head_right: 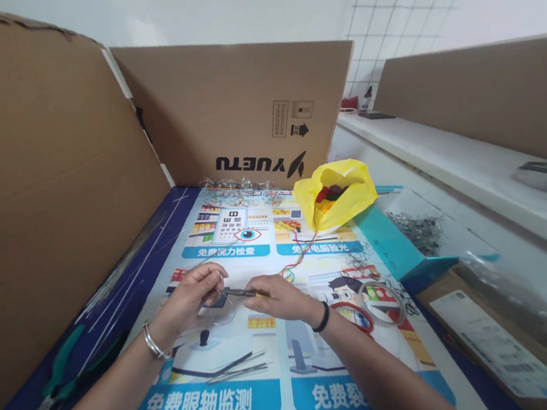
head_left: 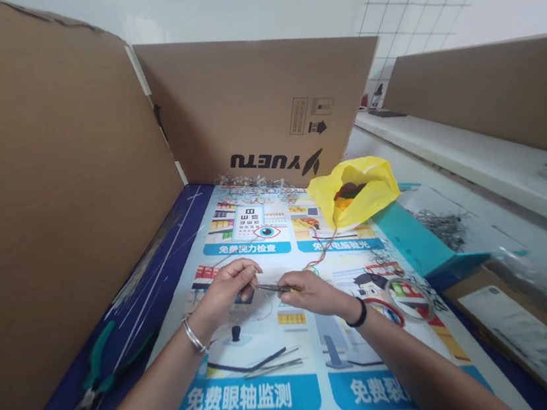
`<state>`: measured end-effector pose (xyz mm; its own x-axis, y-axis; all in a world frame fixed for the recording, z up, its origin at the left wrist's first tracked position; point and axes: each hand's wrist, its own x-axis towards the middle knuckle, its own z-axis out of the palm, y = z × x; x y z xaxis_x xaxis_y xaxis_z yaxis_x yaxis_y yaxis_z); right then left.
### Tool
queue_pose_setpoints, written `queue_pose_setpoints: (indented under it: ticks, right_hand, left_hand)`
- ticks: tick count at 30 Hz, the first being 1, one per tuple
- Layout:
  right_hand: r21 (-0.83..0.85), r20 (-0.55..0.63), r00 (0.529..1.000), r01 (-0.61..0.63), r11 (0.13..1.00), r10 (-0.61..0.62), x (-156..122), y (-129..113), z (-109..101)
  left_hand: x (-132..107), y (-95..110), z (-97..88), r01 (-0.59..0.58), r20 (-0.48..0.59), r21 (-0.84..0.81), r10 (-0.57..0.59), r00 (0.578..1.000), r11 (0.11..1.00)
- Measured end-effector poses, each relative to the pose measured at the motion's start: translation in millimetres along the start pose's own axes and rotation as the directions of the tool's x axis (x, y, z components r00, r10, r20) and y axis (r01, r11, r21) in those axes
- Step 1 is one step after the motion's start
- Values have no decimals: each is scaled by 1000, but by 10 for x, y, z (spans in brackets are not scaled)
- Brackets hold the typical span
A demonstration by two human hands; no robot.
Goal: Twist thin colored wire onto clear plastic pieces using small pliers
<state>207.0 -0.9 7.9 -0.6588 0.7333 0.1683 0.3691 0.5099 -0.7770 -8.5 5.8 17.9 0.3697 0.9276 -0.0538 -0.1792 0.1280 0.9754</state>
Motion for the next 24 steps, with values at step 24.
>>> queue_pose_setpoints:
  ticks: [24]
  right_hand:
    - [-99, -76, 996, 32, 995, -39, 19, 39, 16]
  left_hand:
    - [28, -87, -15, 15, 32, 28, -16, 999, 1000]
